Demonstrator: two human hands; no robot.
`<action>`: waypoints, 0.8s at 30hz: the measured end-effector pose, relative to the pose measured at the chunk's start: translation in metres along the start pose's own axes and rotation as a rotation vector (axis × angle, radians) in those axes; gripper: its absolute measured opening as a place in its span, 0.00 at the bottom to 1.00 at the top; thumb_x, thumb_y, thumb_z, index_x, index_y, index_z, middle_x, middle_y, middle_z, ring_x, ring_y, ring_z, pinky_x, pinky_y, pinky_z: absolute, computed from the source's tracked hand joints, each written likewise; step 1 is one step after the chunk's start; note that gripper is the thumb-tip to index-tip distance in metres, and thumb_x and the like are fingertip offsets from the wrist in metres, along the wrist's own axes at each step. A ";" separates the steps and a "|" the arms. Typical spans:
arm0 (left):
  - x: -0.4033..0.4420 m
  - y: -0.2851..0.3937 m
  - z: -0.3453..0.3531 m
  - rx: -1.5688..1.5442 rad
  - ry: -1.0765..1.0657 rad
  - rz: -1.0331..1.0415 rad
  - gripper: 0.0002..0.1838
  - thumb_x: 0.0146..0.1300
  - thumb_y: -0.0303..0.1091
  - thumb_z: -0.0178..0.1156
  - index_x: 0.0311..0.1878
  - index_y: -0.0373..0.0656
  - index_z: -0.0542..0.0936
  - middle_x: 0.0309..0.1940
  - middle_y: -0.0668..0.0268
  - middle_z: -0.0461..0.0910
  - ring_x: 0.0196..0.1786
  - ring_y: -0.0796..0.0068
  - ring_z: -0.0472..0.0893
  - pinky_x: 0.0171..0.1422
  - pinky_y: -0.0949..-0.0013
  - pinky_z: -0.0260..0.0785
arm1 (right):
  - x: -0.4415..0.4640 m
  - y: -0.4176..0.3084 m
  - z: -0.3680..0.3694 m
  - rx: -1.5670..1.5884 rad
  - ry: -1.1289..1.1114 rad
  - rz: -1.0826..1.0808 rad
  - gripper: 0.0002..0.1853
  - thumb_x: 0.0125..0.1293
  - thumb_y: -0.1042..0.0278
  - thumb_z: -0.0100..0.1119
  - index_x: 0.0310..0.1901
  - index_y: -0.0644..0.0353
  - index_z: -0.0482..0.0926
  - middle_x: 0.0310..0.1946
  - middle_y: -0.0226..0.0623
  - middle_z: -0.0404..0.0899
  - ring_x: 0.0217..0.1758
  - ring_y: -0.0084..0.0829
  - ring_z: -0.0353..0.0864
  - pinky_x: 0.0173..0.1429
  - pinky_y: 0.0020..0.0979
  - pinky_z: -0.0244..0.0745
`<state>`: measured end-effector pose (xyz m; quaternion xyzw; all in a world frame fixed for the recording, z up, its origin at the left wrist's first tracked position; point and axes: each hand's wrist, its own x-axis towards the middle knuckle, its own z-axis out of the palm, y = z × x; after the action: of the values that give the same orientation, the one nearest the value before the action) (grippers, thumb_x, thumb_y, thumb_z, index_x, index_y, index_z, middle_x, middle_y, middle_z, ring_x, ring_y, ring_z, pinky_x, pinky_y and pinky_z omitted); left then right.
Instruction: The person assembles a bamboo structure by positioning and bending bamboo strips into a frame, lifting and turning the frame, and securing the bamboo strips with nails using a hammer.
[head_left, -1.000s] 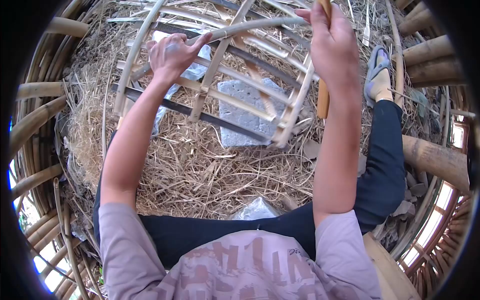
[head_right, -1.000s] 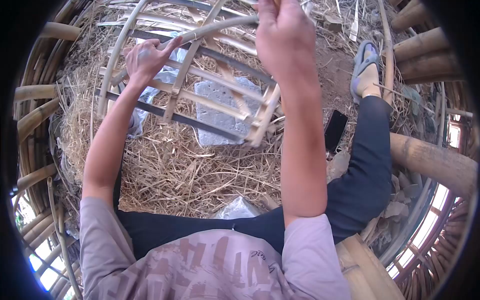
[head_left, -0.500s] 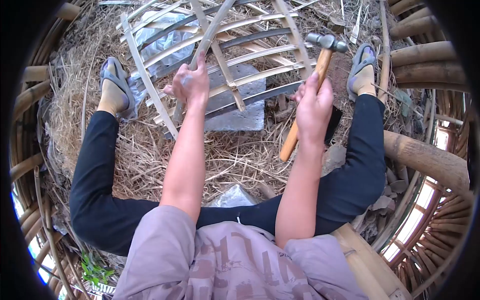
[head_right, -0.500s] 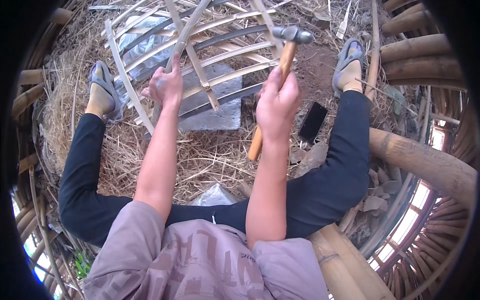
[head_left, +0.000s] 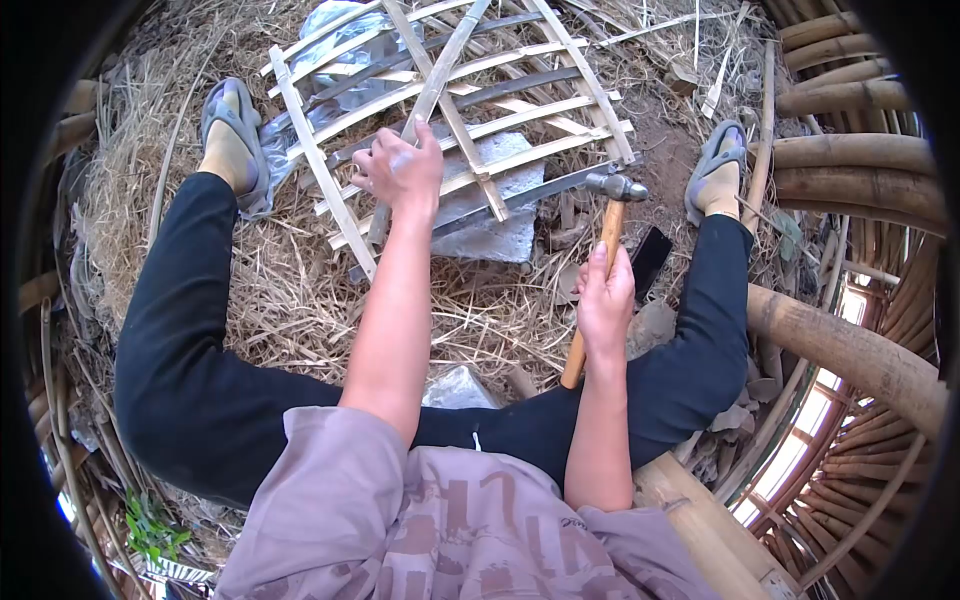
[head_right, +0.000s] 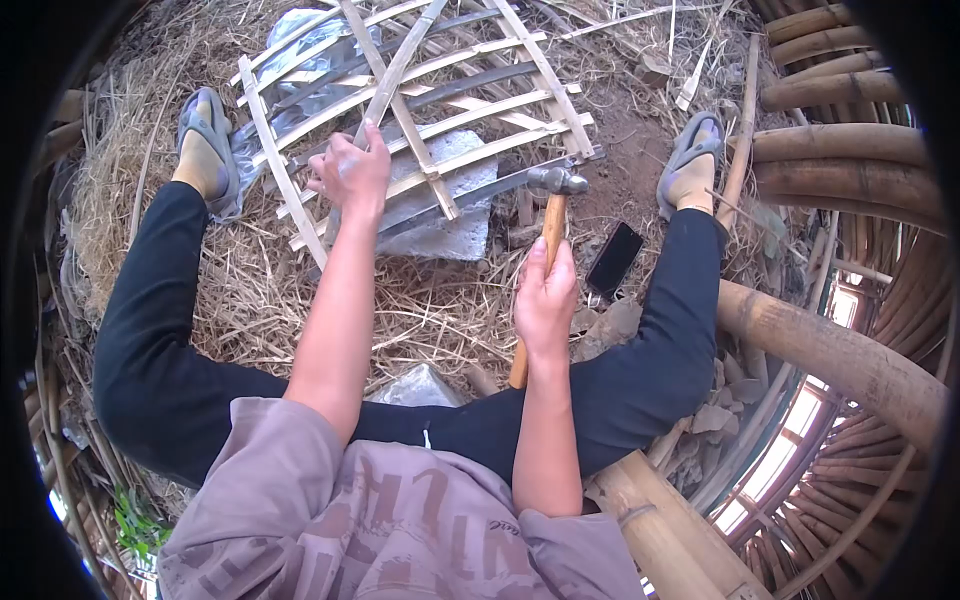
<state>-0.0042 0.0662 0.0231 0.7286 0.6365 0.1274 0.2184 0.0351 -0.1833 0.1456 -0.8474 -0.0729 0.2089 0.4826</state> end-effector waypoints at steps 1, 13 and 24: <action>-0.002 0.000 0.000 0.016 0.048 0.046 0.31 0.69 0.62 0.54 0.47 0.37 0.82 0.48 0.50 0.83 0.61 0.49 0.73 0.65 0.39 0.58 | 0.001 0.000 -0.001 -0.002 0.017 -0.019 0.16 0.83 0.59 0.47 0.35 0.59 0.70 0.21 0.24 0.69 0.21 0.16 0.67 0.26 0.26 0.63; -0.004 0.048 0.037 0.086 0.106 0.723 0.43 0.65 0.72 0.53 0.69 0.45 0.73 0.63 0.54 0.70 0.74 0.52 0.62 0.73 0.30 0.50 | -0.007 0.021 0.006 -0.047 -0.043 0.101 0.16 0.82 0.58 0.48 0.37 0.60 0.71 0.20 0.28 0.72 0.21 0.20 0.71 0.26 0.30 0.66; -0.008 0.039 0.063 0.139 -0.066 0.694 0.45 0.71 0.65 0.49 0.81 0.44 0.58 0.81 0.53 0.56 0.85 0.50 0.44 0.79 0.25 0.15 | -0.021 0.013 0.033 -0.391 -0.151 -0.039 0.11 0.79 0.66 0.52 0.40 0.66 0.72 0.20 0.51 0.74 0.23 0.52 0.77 0.29 0.47 0.66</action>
<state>0.0578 0.0453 -0.0126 0.9182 0.3509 0.1268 0.1327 0.0015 -0.1706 0.1255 -0.9053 -0.1643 0.2442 0.3061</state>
